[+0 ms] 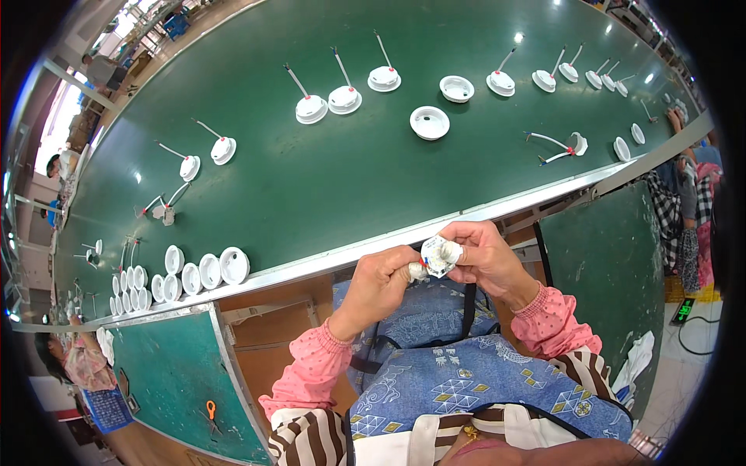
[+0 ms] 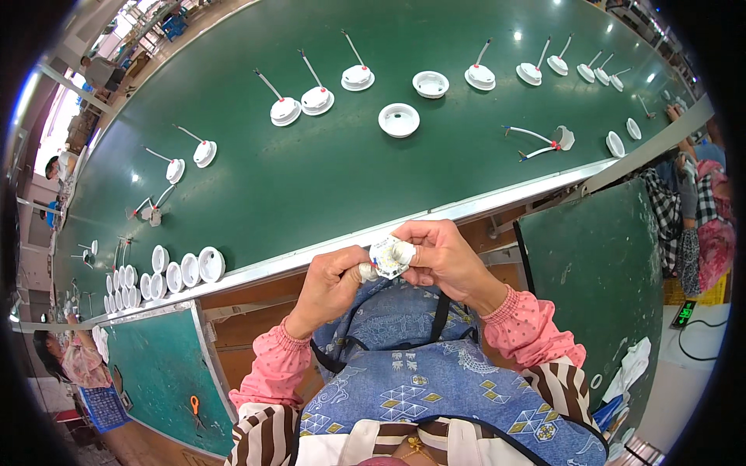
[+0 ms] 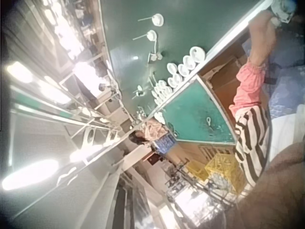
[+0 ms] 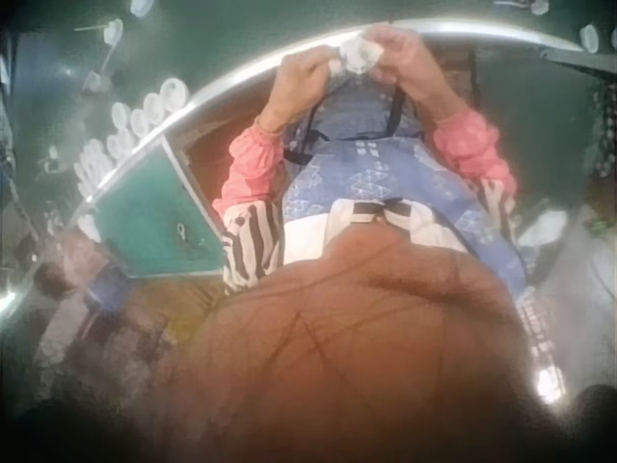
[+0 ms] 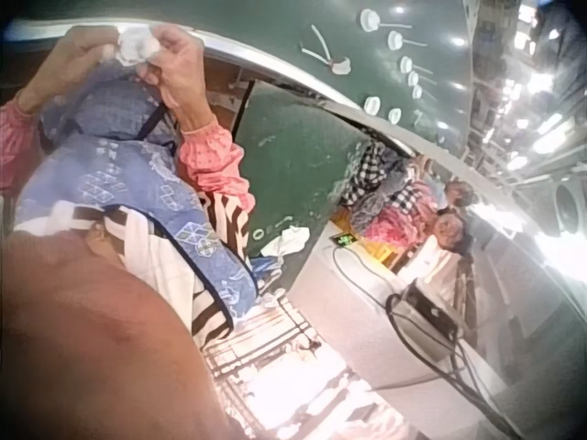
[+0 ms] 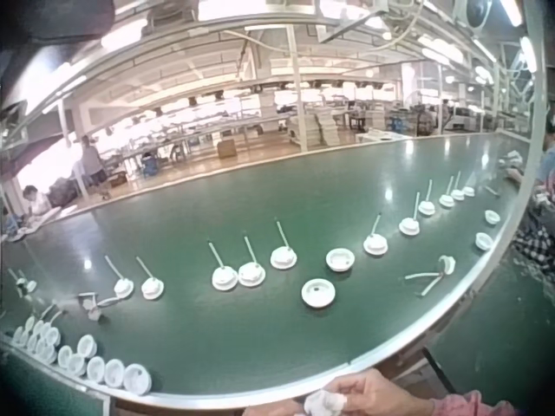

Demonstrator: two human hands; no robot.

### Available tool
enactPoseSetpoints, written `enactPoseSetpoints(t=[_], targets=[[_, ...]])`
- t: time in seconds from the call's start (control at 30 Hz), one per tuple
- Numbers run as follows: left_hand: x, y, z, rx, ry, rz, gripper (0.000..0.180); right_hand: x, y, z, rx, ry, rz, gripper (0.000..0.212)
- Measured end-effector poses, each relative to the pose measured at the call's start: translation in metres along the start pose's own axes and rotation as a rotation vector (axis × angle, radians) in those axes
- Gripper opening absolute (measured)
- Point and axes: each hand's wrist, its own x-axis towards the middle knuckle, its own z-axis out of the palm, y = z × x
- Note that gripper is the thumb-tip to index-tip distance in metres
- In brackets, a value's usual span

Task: The person picks up a wire and a circuit board, threads the wire through a white plastic base, and presses the board into the base before placing the unit on the conveyor belt.

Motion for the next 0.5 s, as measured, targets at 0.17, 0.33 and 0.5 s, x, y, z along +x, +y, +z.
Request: enactPoseSetpoints(t=[0.17,0.33,0.5], targets=[[-0.014,0.0,-0.011,0.001,-0.028,-0.214,0.015,-0.006,-0.006,0.005,-0.099,0.14,-0.07,0.014],[-0.043,-0.009,-0.017,0.195,0.173,-0.073,0.018,-0.004,-0.003,-0.007,-0.017,0.074,-0.08,0.013],[-0.067,-0.007,-0.021,0.41,0.404,-0.008,0.024,0.013,-0.003,0.001,-0.01,-0.04,-0.118,0.021]])
